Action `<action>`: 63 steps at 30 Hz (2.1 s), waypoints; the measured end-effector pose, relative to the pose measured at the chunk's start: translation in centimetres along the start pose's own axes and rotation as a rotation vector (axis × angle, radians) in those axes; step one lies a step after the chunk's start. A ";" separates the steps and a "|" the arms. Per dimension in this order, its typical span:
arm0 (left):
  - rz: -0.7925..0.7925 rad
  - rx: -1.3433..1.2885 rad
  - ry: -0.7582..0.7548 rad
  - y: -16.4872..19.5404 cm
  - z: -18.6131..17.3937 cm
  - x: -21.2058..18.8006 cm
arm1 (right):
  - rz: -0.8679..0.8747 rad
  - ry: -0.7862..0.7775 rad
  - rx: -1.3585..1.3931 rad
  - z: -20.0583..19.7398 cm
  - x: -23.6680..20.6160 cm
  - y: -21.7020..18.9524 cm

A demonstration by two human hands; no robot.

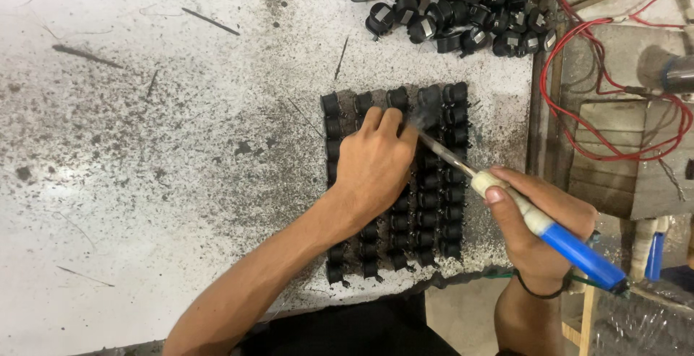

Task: The person arranges black plastic electrical components into rows on a workbench, then uses a soldering iron to solder the terminals of each component one by one, working through the grid. At one point they pull a length of solder wire from a spool before continuing to solder the arranged parts.

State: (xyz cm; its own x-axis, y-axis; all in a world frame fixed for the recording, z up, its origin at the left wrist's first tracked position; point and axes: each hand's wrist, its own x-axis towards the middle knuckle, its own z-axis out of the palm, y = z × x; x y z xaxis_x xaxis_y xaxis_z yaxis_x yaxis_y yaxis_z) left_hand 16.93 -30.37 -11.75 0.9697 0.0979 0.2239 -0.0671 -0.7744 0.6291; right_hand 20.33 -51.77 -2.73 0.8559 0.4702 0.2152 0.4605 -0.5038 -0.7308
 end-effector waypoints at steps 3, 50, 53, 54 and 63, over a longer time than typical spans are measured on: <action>-0.009 -0.015 -0.008 0.3 -0.4 0.5 | -0.088 -0.053 -0.141 -0.4 0.6 -0.9; -0.020 0.006 0.043 -1.0 -0.9 2.8 | 0.106 -0.002 0.120 0.1 3.0 1.6; -0.027 0.013 -0.010 -1.1 -0.4 2.9 | 0.089 -0.018 0.129 0.1 3.4 1.4; -0.031 0.023 -0.017 -1.1 -0.3 2.9 | 0.083 -0.024 0.135 0.2 3.5 1.4; -0.162 -0.042 -0.067 0.2 -4.7 2.8 | 0.084 0.043 0.269 -0.4 2.3 2.8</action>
State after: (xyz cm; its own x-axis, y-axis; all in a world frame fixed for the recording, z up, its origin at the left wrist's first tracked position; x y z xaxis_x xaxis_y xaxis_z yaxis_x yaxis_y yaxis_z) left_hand 18.55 -27.38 -7.50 0.9819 0.1767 0.0677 0.0834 -0.7251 0.6835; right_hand 23.67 -52.39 -3.98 0.9004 0.4006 0.1697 0.3132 -0.3264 -0.8918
